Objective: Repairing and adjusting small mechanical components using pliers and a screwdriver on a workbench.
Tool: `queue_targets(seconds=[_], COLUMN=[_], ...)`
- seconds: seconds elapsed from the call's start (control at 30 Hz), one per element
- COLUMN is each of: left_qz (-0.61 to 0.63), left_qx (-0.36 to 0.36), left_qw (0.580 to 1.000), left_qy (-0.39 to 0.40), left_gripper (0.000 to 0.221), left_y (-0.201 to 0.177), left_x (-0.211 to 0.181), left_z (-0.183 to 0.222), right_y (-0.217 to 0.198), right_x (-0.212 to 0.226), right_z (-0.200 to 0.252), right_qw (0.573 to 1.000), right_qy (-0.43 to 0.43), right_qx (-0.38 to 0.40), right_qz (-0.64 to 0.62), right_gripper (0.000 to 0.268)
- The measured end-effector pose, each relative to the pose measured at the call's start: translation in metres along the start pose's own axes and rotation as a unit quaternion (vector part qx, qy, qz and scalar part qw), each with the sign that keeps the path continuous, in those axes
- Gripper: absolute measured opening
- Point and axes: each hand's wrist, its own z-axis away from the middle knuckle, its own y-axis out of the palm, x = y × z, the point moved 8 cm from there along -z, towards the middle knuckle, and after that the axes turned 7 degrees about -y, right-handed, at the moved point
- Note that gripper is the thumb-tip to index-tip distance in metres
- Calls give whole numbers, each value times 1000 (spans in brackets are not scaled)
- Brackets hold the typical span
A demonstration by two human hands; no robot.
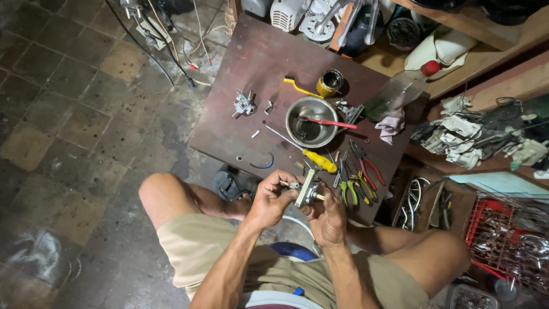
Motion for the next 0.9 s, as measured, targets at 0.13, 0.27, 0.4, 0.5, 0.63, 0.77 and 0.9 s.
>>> queue_targets(seconds=[0.13, 0.27, 0.4, 0.5, 0.63, 0.77, 0.9], left_qz=[-6, 11, 20, 23, 32, 38, 36], left_qx=[-3, -8, 0, -2, -3, 3, 6], left_qw=[1000, 1000, 1000, 1000, 999, 999, 999], left_qy=[3, -5, -6, -1, -12, -12, -16], left_gripper=[20, 20, 21, 21, 22, 21, 22], left_y=[-1, -1, -8, -12, -3, -8, -13], left_x=[-2, 0, 8, 14, 2, 9, 19], left_z=[0, 4, -1, -3, 2, -1, -4], right_y=[-4, -20, -16, -20, -18, -27, -5], right_x=[-8, -18, -18, -17, -19, -24, -17], right_z=[-1, -2, -4, -3, -3, -2, 0], right_qw=[1000, 1000, 1000, 1000, 1000, 999, 999], right_qy=[-2, -2, 3, -1, 6, 14, 9], right_qx=[3, -2, -4, -16, -20, -40, -30], right_qz=[-17, -3, 1, 4, -5, 14, -13], right_gripper=[43, 43, 52, 47, 45, 44, 49])
